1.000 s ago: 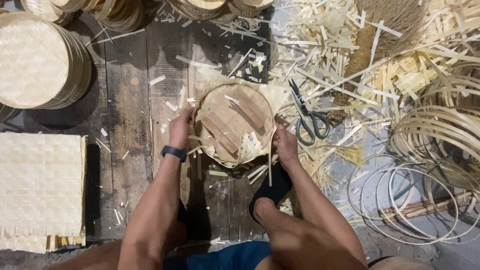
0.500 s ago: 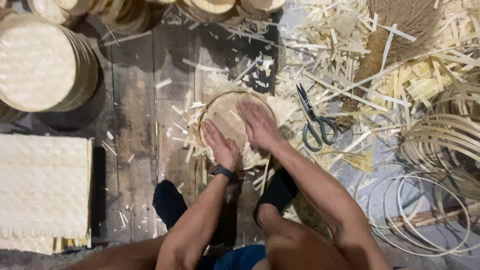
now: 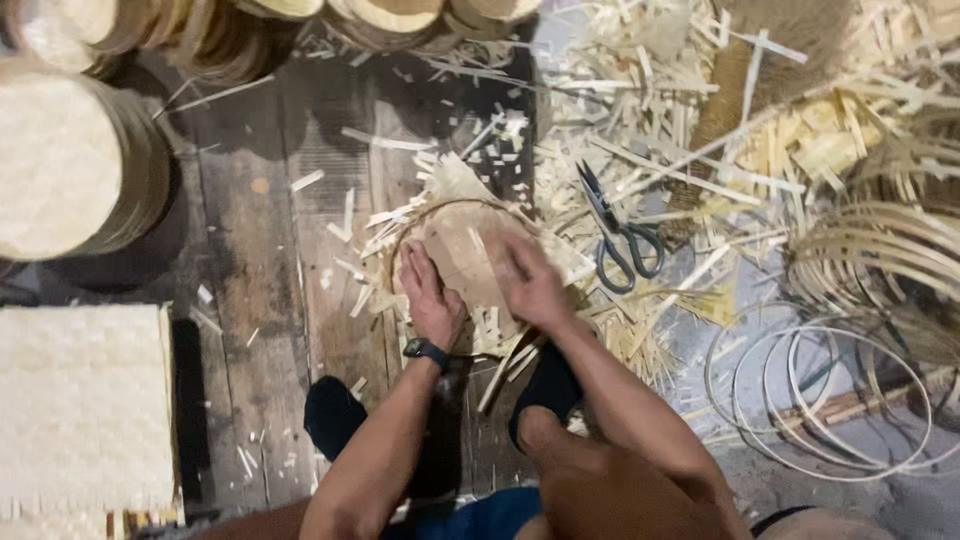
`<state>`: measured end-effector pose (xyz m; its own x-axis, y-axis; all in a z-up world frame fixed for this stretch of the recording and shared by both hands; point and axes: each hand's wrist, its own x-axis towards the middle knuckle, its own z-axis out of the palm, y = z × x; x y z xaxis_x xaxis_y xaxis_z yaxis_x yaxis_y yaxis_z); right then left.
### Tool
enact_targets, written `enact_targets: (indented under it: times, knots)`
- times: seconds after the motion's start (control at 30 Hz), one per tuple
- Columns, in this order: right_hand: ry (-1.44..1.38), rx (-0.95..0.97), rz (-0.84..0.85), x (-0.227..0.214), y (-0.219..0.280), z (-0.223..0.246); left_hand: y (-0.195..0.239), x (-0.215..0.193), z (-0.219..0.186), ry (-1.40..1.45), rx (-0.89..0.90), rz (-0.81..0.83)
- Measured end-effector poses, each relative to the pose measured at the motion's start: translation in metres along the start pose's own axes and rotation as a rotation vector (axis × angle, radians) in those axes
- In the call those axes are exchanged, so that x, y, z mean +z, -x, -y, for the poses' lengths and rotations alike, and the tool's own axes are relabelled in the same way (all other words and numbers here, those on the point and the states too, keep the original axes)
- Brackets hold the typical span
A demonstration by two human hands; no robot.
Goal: The person fits a circular bamboo frame over a woven mat and uses shears to trim the protruding bamboo strips.
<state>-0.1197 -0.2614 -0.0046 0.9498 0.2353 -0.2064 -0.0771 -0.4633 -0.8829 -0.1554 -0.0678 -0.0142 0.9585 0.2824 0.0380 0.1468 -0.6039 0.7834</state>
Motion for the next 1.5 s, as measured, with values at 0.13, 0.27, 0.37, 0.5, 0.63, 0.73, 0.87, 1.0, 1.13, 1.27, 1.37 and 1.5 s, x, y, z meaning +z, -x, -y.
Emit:
enact_targets:
  times: [0.13,0.27,0.37,0.5,0.63,0.73,0.87,1.0,1.13,1.27,1.37,1.5]
  knots:
    - [-0.017,0.438,-0.635,-0.072,0.001,-0.044,-0.021,-0.011,-0.007,-0.214,0.16,0.145]
    - [0.668,0.434,-0.294,-0.117,0.013,-0.092,-0.025,0.015,-0.033,-0.184,0.22,0.306]
    - [0.619,0.497,-0.175,-0.131,0.014,-0.119,-0.011,0.038,-0.046,-0.096,0.164,0.384]
    - [0.574,0.744,0.198,-0.145,0.008,-0.138,-0.009,0.045,-0.037,-0.184,0.172,0.517]
    - [0.393,0.816,0.233,-0.172,0.043,-0.129,-0.015,0.034,-0.023,-0.148,0.179,0.509]
    - [0.483,0.633,0.233,-0.212,0.089,-0.119,-0.016,0.032,-0.021,-0.058,0.184,0.505]
    - [0.488,0.573,0.589,-0.243,0.108,-0.123,-0.011,0.036,-0.023,-0.073,0.2,0.524]
    - [0.515,0.794,0.841,-0.22,0.029,-0.156,-0.018,0.033,-0.022,-0.074,0.169,0.554]
    - [0.548,0.598,0.596,-0.228,-0.082,-0.205,-0.016,0.037,-0.023,-0.048,0.132,0.542]
    - [0.525,0.555,-0.07,-0.237,-0.129,-0.224,-0.016,0.035,-0.022,-0.026,0.122,0.511]
    - [0.394,0.714,-0.098,-0.222,-0.098,-0.203,-0.016,0.036,-0.024,0.002,0.102,0.496]
    - [0.42,0.72,0.208,-0.17,-0.005,-0.129,-0.012,0.04,-0.025,0.004,0.088,0.506]
